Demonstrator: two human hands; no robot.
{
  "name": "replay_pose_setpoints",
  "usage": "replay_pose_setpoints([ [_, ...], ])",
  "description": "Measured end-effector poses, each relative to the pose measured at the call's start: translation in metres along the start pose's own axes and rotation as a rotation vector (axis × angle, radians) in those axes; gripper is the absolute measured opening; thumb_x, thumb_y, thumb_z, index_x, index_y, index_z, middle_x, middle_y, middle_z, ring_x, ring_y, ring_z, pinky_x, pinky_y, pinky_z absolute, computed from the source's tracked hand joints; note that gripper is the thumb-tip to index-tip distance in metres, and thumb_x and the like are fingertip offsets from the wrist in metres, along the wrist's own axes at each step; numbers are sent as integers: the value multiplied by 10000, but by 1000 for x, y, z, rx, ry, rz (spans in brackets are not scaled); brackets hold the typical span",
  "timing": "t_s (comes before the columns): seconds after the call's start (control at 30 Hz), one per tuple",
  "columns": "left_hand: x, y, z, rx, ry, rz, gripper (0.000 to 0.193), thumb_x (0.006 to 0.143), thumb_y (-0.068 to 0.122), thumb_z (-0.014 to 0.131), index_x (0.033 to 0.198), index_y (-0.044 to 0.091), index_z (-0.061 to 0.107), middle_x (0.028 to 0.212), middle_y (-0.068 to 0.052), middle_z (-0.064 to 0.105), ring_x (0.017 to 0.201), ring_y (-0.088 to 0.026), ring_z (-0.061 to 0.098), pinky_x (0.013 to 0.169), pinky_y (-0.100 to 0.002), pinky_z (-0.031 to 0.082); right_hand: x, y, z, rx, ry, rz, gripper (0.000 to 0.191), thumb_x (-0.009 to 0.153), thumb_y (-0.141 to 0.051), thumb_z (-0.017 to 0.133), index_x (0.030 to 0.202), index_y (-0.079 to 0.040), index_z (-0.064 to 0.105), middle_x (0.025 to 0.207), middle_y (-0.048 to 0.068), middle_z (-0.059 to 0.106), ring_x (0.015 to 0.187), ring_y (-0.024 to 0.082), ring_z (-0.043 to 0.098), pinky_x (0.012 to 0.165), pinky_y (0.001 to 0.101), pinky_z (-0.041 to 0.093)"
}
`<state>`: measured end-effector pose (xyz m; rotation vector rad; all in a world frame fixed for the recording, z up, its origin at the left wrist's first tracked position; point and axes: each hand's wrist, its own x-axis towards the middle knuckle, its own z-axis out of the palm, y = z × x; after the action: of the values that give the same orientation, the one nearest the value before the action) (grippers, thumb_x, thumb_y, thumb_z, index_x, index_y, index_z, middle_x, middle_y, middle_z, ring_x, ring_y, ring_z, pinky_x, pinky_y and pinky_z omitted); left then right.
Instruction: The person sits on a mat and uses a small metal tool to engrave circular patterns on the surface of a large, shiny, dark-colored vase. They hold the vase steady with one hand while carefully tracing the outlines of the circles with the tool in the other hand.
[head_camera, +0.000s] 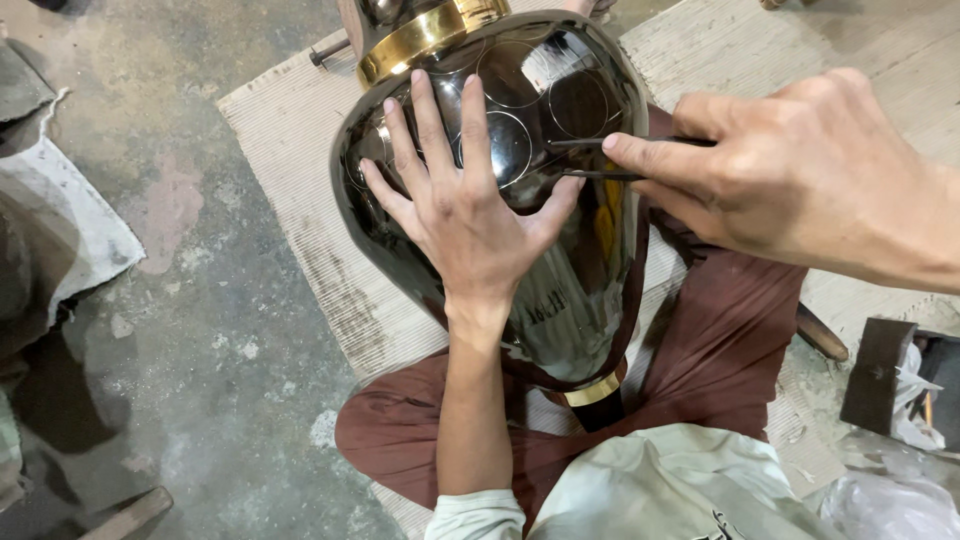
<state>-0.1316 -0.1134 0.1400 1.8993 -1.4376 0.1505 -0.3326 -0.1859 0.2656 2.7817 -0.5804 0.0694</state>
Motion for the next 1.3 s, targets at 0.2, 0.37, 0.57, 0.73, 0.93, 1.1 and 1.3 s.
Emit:
replay_pose_setpoints([
  [0.2, -2, -2, 1, -3, -15, -5, 1065, 728, 691, 842, 1572, 179, 443, 1684, -152, 289, 1578, -424, 251, 1219, -784, 170, -1, 0, 1, -20, -50, 13, 377, 883, -386, 755, 1237, -259, 779, 769, -15, 658, 465, 174, 583, 395, 324, 440],
  [0.37, -2, -4, 4, 6, 18, 10, 1064, 744, 717, 843, 1575, 191, 436, 1683, -148, 287, 1577, -424, 252, 1219, -786, 165, -2, -1, 2, -30, -35, 12, 390, 870, -400, 753, 1235, -264, 781, 770, -11, 655, 467, 175, 584, 398, 321, 444],
  [0.57, -1, -3, 1, 13, -5, 5, 1071, 730, 713, 831, 1576, 191, 432, 1681, -153, 290, 1570, -430, 267, 1211, -781, 184, -3, 0, 2, 55, -56, 23, 352, 932, -345, 729, 1270, -252, 762, 802, -12, 676, 420, 169, 562, 377, 332, 432],
  [0.73, 0, -4, -5, 12, -22, 11, 1048, 734, 684, 845, 1559, 167, 458, 1669, -174, 309, 1549, -428, 306, 1189, -749, 241, 10, 8, 8, -164, -139, -225, 479, 932, -264, 611, 1407, -233, 664, 898, 62, 691, 463, 119, 620, 319, 262, 444],
  [0.93, 4, -1, -7, 25, -10, 14, 1012, 705, 625, 860, 1528, 164, 493, 1649, -183, 335, 1529, -425, 330, 1167, -732, 279, 34, 20, 3, -397, -175, -528, 602, 826, -224, 609, 1427, -189, 604, 968, 27, 636, 549, 104, 660, 365, 235, 505],
  [1.1, 15, -15, -18, -14, -98, 83, 1083, 630, 619, 898, 1543, 214, 479, 1664, -197, 312, 1522, -427, 326, 1180, -700, 295, 53, 21, -5, -616, -201, -806, 689, 790, -226, 625, 1468, -161, 518, 989, 77, 605, 544, 115, 602, 377, 211, 487],
  [1.3, 16, -28, -22, -82, -134, 128, 1165, 568, 658, 930, 1548, 239, 461, 1641, -218, 298, 1526, -460, 285, 1195, -733, 235, 56, 14, -13, -632, -362, -770, 602, 874, -218, 601, 1461, -105, 531, 959, 86, 618, 565, 128, 621, 413, 234, 497],
])
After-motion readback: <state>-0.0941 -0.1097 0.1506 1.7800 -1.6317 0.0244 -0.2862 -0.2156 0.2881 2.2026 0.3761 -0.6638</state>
